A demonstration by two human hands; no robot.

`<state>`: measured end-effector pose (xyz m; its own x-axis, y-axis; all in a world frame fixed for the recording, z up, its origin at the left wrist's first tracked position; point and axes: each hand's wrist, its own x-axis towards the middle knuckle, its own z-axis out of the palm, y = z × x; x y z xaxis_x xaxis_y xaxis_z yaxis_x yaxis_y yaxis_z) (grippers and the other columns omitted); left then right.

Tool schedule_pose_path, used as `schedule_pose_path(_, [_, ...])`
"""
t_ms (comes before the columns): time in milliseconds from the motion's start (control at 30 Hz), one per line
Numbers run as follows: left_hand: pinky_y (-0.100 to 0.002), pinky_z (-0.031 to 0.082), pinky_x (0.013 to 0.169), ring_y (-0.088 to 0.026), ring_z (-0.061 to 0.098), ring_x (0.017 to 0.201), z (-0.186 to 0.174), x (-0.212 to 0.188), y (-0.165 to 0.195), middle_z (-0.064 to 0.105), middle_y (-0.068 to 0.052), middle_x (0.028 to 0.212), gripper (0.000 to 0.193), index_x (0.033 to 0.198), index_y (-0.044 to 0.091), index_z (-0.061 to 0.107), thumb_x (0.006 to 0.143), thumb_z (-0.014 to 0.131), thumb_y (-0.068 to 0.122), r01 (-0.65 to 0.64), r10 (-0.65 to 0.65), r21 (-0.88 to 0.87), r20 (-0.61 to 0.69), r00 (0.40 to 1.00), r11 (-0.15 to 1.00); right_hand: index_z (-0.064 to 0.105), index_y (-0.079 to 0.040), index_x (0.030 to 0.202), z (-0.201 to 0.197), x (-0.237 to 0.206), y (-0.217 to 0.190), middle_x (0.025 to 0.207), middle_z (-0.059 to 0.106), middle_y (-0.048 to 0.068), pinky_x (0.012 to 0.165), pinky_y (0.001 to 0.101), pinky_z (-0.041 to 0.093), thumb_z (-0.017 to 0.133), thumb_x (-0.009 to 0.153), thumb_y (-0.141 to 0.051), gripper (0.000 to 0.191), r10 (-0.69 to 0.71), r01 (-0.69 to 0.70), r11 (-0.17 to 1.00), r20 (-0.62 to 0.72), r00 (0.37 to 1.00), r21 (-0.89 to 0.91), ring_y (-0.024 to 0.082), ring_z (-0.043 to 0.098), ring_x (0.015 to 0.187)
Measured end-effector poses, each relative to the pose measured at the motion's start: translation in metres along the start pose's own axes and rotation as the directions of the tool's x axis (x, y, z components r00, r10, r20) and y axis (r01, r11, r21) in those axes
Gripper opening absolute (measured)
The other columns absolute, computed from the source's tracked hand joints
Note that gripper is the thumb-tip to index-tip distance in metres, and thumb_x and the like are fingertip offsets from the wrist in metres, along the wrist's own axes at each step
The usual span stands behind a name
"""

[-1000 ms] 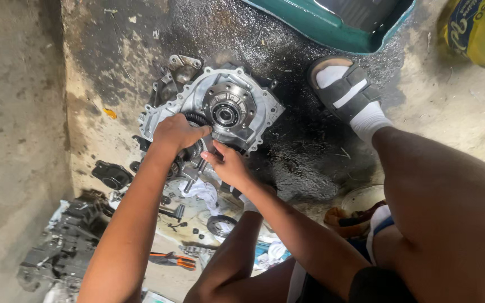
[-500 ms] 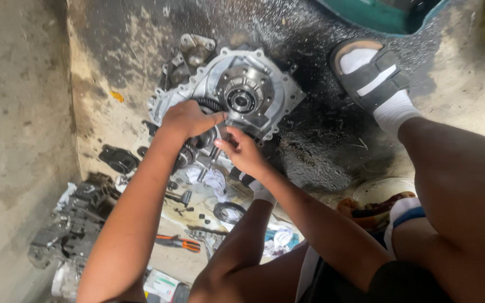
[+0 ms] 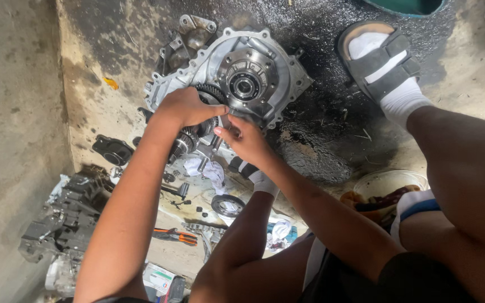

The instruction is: The person assembles a motorcycle engine by inserting a clutch basket and gear shafts into the engine casing. They repeatedly test-fit the components, remove them, and reinsert them while seated on the floor.

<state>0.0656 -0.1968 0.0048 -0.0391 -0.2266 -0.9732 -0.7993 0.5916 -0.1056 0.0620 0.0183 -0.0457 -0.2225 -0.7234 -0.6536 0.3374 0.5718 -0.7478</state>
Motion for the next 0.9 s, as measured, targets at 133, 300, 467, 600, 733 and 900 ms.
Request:
schedule_pose_path(133, [-0.045, 0.055, 0.089, -0.04, 0.073, 0.095, -0.004, -0.001, 0.0, 0.074, -0.027, 0.098, 0.078, 0.097, -0.002, 0.078, 0.068, 0.076, 0.07, -0.07, 0.07, -0.011, -0.044, 0.997, 0.997, 0.071, 0.002, 0.099, -0.005, 0.0, 0.0, 0.09, 0.061, 0.012, 0.069, 0.0374, 0.049, 0.083, 0.089, -0.036, 0.041, -0.277, 0.26, 0.958, -0.165, 0.947, -0.118, 0.023, 0.059, 0.08])
schedule_pose_path(300, [-0.045, 0.055, 0.09, -0.041, 0.072, 0.098, -0.007, -0.011, 0.002, 0.074, -0.026, 0.098, 0.076, 0.097, 0.001, 0.078, 0.069, 0.074, 0.071, -0.047, 0.047, -0.033, -0.019, 0.999, 0.998, 0.069, 0.003, 0.101, -0.01, 0.007, 0.002, 0.096, 0.061, 0.01, 0.071, 0.0368, 0.051, 0.083, 0.089, -0.031, 0.039, -0.351, 0.342, 0.937, -0.18, 0.919, -0.077, 0.021, 0.06, 0.085])
schedule_pose_path(467, [-0.043, 0.056, 0.094, -0.04, 0.076, 0.1, -0.01, -0.014, 0.007, 0.078, -0.029, 0.099, 0.082, 0.096, -0.004, 0.078, 0.071, 0.069, 0.073, 0.026, -0.024, -0.071, 0.019, 1.0, 0.997, 0.069, 0.003, 0.101, -0.009, 0.008, 0.007, 0.098, 0.06, 0.008, 0.069, 0.0326, 0.054, 0.083, 0.088, -0.026, 0.035, -0.252, 0.256, 0.966, -0.089, 0.964, 0.037, 0.019, 0.061, 0.087])
schedule_pose_path(600, [-0.051, 0.047, 0.095, -0.05, 0.061, 0.113, -0.029, -0.039, 0.001, 0.063, -0.036, 0.116, 0.092, 0.114, -0.01, 0.067, 0.087, 0.064, 0.078, -0.102, 0.059, -0.163, -0.247, 0.967, 0.981, 0.075, 0.001, 0.107, -0.01, 0.011, 0.011, 0.096, 0.063, 0.01, 0.073, 0.0325, 0.053, 0.084, 0.085, -0.024, 0.035, -0.19, 0.19, 0.982, 0.013, 0.982, -0.002, 0.021, 0.062, 0.083])
schedule_pose_path(733, [-0.045, 0.053, 0.091, -0.041, 0.069, 0.106, -0.009, -0.134, -0.027, 0.072, -0.026, 0.111, 0.053, 0.119, -0.003, 0.069, 0.104, 0.059, 0.046, -0.29, -0.032, -0.387, -0.645, 0.764, 0.875, 0.07, -0.002, 0.114, -0.018, 0.019, -0.002, 0.108, 0.071, 0.013, 0.091, 0.0356, 0.056, 0.077, 0.091, -0.027, 0.034, 0.007, -0.014, 0.999, 0.172, 0.985, 0.036, 0.025, 0.07, 0.1])
schedule_pose_path(900, [-0.031, 0.054, 0.086, -0.025, 0.069, 0.09, 0.089, -0.194, -0.061, 0.073, -0.015, 0.103, 0.009, 0.112, -0.001, 0.067, 0.109, 0.059, 0.003, -0.55, -0.132, -0.184, -0.982, 0.132, 0.814, 0.043, 0.004, 0.147, -0.03, 0.013, -0.049, 0.136, 0.049, 0.026, 0.105, 0.0497, 0.046, 0.079, 0.087, -0.022, 0.075, -0.339, 0.347, 0.848, 0.094, 0.936, -0.4, 0.042, 0.052, 0.126])
